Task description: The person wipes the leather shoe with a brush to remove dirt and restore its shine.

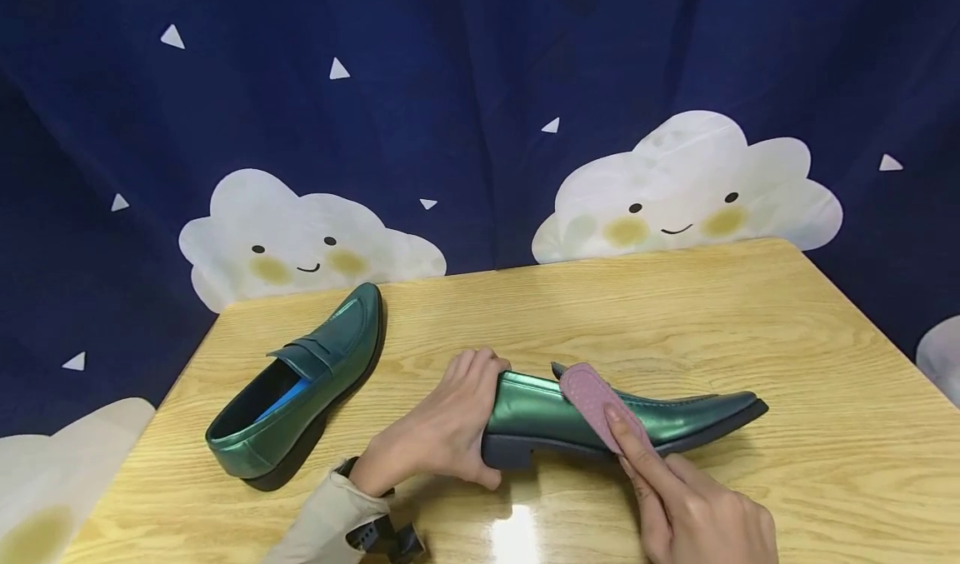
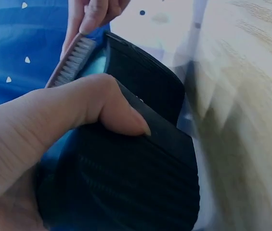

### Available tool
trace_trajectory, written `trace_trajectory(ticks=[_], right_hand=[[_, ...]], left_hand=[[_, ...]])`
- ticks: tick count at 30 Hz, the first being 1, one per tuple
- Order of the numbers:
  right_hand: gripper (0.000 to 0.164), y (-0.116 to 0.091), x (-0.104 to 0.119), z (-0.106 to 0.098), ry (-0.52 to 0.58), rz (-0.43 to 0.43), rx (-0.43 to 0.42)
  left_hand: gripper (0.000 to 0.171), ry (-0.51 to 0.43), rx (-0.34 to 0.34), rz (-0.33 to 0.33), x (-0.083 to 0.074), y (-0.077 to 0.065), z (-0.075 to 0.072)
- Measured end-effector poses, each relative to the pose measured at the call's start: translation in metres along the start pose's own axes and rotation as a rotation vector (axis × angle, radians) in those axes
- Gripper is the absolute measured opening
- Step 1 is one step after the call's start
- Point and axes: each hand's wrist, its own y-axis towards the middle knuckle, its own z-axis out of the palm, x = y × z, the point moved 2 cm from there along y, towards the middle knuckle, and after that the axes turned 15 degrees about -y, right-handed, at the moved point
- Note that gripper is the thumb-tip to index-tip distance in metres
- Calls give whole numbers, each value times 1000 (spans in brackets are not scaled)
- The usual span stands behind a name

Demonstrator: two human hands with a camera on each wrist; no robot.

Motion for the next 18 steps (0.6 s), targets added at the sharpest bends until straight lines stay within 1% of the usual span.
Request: trace_trajectory(ticks=[1, 2, 5, 6, 10, 12, 14, 17, 18], right_hand=[[57, 1, -2, 1, -9, 9, -15], [60, 1, -4, 2, -13, 26, -25], [60, 2, -5, 4, -11, 30, -32], [59, 1, -4, 5, 8, 6, -58], [52, -3, 8, 9, 78, -116, -56], [51, -5, 10, 11, 104, -141, -61], [53, -5, 7, 11, 87, -129, -44], [40, 0, -4, 12, 57, -68, -20], [40, 1, -10, 13, 38, -39, -11]], left_hand=[[114, 7, -8, 3, 1, 0, -1], [114, 21, -15, 4, 1, -1, -2], [113, 73, -34, 4, 3, -2, -4], [112, 91, -41, 5, 3, -2, -4], [108, 142, -63, 3, 5, -2, -4], [107, 150, -77, 2, 5, -3, -3], [107, 157, -98, 1, 6, -3, -4], [108, 177, -146, -1, 5, -2, -5], [108, 191, -164, -6, 5, -2, -5]])
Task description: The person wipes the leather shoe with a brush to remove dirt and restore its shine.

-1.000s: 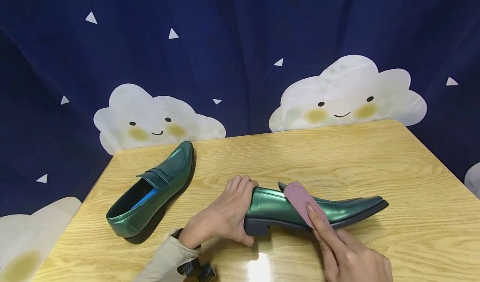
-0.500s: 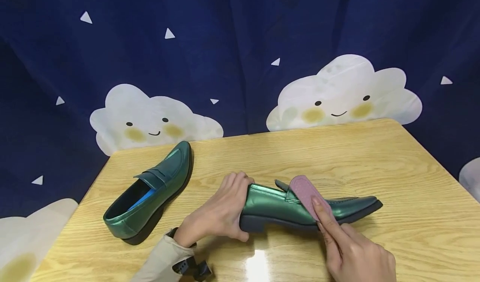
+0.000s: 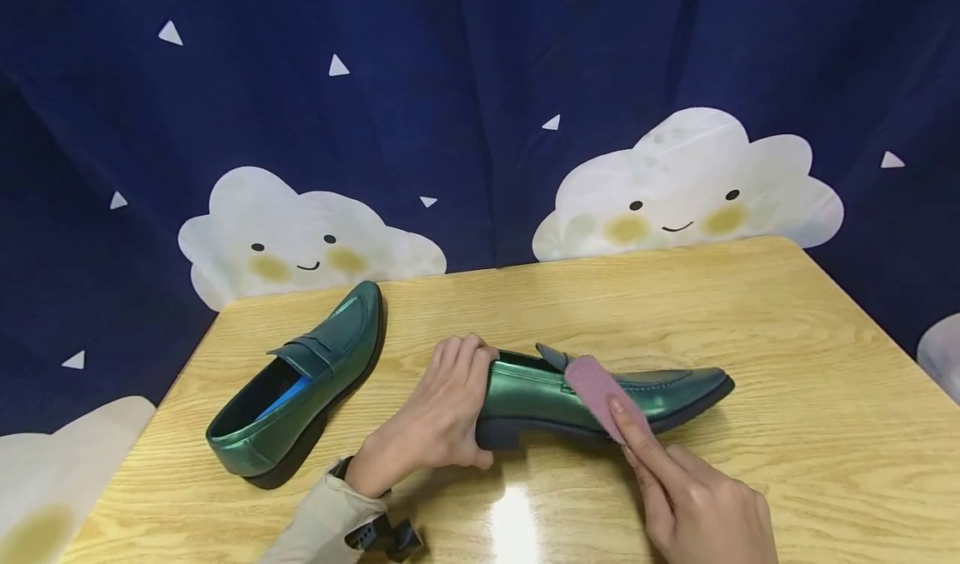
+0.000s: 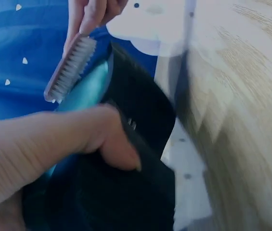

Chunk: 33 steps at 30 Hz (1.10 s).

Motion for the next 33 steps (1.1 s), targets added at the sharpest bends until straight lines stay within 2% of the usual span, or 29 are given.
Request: trace_trajectory(ticks=[3, 5, 7, 11, 13, 15, 17, 18, 22, 24, 26, 27, 30, 31, 33], right_hand=[[63, 2, -14, 4, -49, 98, 65], [72, 1, -19, 8, -54, 122, 93], [71, -1, -20, 12, -21, 89, 92], [42, -3, -10, 19, 65, -58, 11], [48, -5, -6, 21, 76, -98, -27], [56, -5, -3, 21, 71, -97, -35], [43, -4, -3, 19, 52, -56, -2], [43, -3, -4, 18, 33, -23, 30], [74, 1, -14, 13, -31, 136, 124], [75, 3, -18, 12, -46, 182, 129], [70, 1, -18, 12, -28, 149, 101], [62, 1, -16, 13, -1, 99, 63], [42, -3, -7, 17, 76, -62, 22], [41, -4, -4, 18, 93, -104, 8], [45, -4, -3, 17, 89, -115, 10]], left_hand=[[108, 57, -40, -29, 2, 0, -1], [107, 92, -43, -40, 4, 0, 0], [105, 123, -38, -33, 6, -1, 0], [101, 185, -13, -17, 11, -3, 4], [99, 202, 3, -25, 14, -4, 6], [97, 209, 26, -36, 17, -5, 8], [95, 215, 48, -49, 19, -5, 9], [95, 218, 60, -55, 19, -5, 9], [95, 225, 110, -81, 20, -3, 7], [95, 221, 128, -90, 20, -3, 6], [94, 218, 137, -95, 19, -3, 6], [94, 219, 140, -98, 18, -3, 6], [94, 220, 152, -111, 16, -3, 6], [94, 217, 155, -115, 16, -2, 5], [95, 220, 162, -119, 15, -1, 5]])
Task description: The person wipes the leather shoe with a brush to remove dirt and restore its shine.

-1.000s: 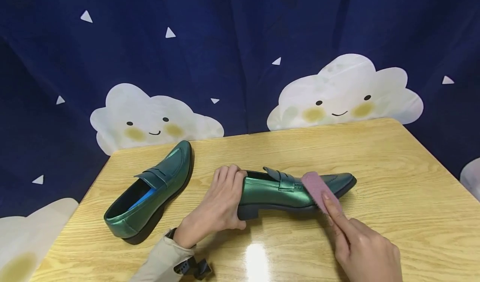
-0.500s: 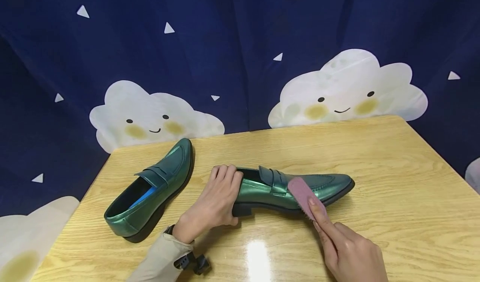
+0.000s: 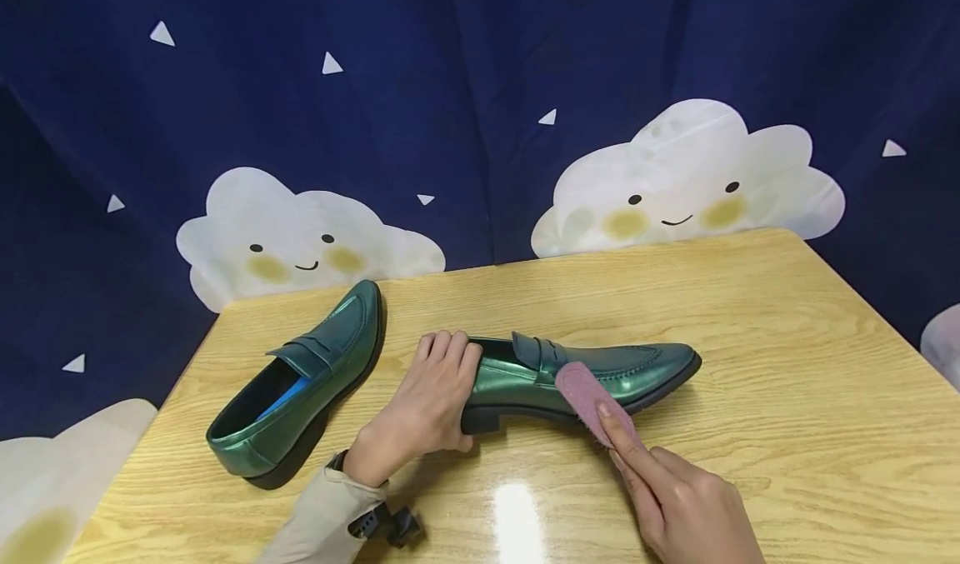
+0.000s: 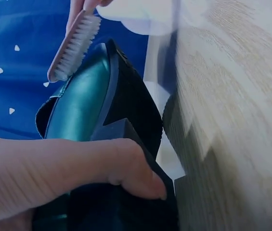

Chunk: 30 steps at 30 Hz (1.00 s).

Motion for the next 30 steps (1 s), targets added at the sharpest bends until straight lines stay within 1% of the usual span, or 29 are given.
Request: trace_trajectory(ticks=[2, 3, 6, 7, 8, 9, 11, 12, 14, 15, 17, 18, 22, 24, 25, 26, 30], right_hand=[[42, 1, -3, -3, -38, 61, 24], [45, 2, -7, -4, -59, 102, 34], [73, 5, -14, -8, -105, 202, 98], [73, 5, -16, -8, -102, 205, 89], [70, 5, -16, -8, -95, 191, 81], [60, 4, -15, -7, -74, 163, 57], [42, 2, -8, -4, -41, 66, 18], [40, 0, -4, -2, -39, 12, 20], [48, -4, 4, 1, -44, -69, 32], [55, -5, 7, 2, -49, -84, 44], [57, -7, 8, 2, -82, -87, 63], [57, -6, 6, 2, -97, -70, 62], [58, -3, -7, -3, -150, 39, -17], [59, -2, -11, -4, -152, 73, -35], [59, -2, -11, -4, -133, 67, -46], [58, -1, -9, -4, -99, 39, -69], [53, -2, 7, -2, -10, -121, -28]], left_hand=[[96, 4, 4, -3, 1, 1, -1], [97, 1, 4, -2, 1, 1, -1], [97, -11, -1, 2, 3, 2, -2], [97, -19, -4, 5, 4, 2, -2], [97, -30, -8, 11, 4, 2, -2], [97, -43, -11, 14, 5, 2, -2], [98, -69, -18, 20, 6, 3, -1], [99, -82, -21, 23, 7, 3, 0], [101, -111, -30, 32, 8, 4, 1], [101, -128, -35, 35, 9, 4, 2], [102, -163, -45, 38, 11, 4, 4], [103, -185, -49, 41, 12, 5, 5], [103, -309, -44, 47, 14, 3, 6], [103, -364, -34, 63, 14, 2, 4], [102, -386, -30, 75, 14, 2, 2], [102, -401, -25, 89, 14, 2, 0], [100, -433, 6, 152, 16, 0, -6]])
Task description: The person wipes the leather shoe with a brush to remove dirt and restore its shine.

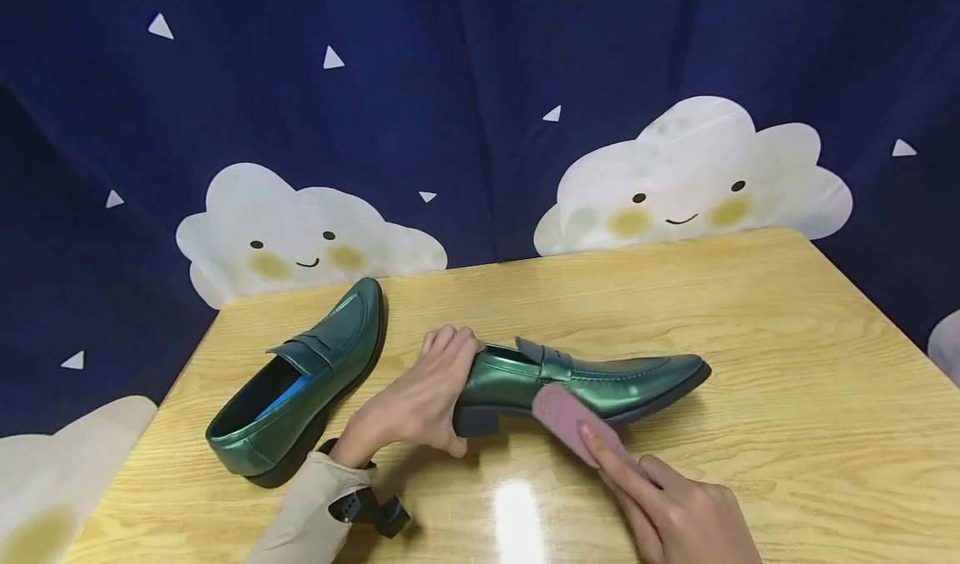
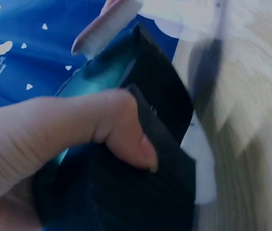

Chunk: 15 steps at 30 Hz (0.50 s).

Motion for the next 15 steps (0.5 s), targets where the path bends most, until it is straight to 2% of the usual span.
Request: trace_trajectory(ticks=[2, 4, 9, 10, 12, 15], right_hand=[[52, 1, 5, -2, 14, -43, 28], [53, 3, 3, -6, -20, -40, 51], [58, 8, -17, -15, -112, 65, 65], [59, 8, -20, -16, -121, 90, 81], [61, 6, -22, -16, -127, 79, 87], [44, 1, -22, -14, -80, 37, 127]], left_hand=[[100, -9, 25, 6, 0, -3, -2], [99, 4, 44, -1, 1, -6, -3], [99, 81, 67, -36, -2, -11, -3], [99, 87, 61, -44, -4, -10, -3], [98, 92, 33, -60, -10, -8, -2], [99, 83, -26, -79, -21, -2, 1]])
